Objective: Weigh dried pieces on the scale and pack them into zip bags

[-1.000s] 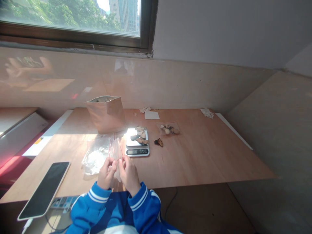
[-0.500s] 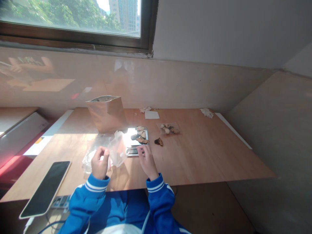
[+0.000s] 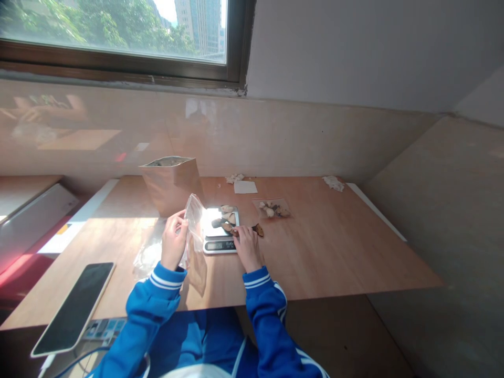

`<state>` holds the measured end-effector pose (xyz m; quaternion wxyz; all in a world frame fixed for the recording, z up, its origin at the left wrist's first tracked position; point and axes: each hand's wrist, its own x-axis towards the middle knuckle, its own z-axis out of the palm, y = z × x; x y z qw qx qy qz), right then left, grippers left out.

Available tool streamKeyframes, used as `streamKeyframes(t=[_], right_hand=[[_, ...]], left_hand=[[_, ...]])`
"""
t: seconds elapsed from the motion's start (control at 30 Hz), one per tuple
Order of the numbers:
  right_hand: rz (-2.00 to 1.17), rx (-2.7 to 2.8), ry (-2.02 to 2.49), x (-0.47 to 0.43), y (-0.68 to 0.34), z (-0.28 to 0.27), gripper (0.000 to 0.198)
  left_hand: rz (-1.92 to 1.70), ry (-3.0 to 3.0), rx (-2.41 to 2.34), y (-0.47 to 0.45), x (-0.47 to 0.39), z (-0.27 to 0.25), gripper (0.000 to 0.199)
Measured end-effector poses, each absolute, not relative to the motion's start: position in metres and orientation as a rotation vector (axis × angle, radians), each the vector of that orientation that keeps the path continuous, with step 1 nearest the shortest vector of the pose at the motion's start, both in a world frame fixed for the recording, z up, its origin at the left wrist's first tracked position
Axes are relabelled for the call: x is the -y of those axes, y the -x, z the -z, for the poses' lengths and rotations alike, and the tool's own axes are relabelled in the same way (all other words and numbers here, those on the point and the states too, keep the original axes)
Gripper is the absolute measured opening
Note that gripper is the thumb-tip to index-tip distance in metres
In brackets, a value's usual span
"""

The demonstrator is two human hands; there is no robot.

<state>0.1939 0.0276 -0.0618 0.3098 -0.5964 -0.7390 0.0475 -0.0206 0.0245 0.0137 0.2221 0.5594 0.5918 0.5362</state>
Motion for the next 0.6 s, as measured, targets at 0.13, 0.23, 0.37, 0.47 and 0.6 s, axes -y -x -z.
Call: streamKeyframes(t=[0.13, 0.23, 0.37, 0.47, 0.6], right_hand=[[-0.242, 1.857, 1.473, -0.024, -0.197, 0.048, 0.022], [-0.386, 1.672, 1.385, -0.022, -0.193, 0.02, 0.02], [-0.484, 1.457, 1.298, -0.025, -0.179, -0.027, 0.018], [-0.529, 1.413, 1.254, -0.03, -0.161, -0.054, 0.018], [-0.589, 1.581, 1.289, -0.032, -0.14, -0.069, 0.017]], left_hand=[[-1.461, -1.529, -1.644, 0.023, -0.025, -0.008, 0.022], [-1.453, -1.547, -1.619, 0.023, -0.025, -0.003, 0.023], [-1.429, -1.61, -1.593, 0.02, -0.023, 0.001, 0.023], [-1.403, -1.642, -1.597, 0.014, -0.021, 0.001, 0.022], [-1.386, -1.631, -1.606, 0.007, -0.017, 0.0, 0.023]])
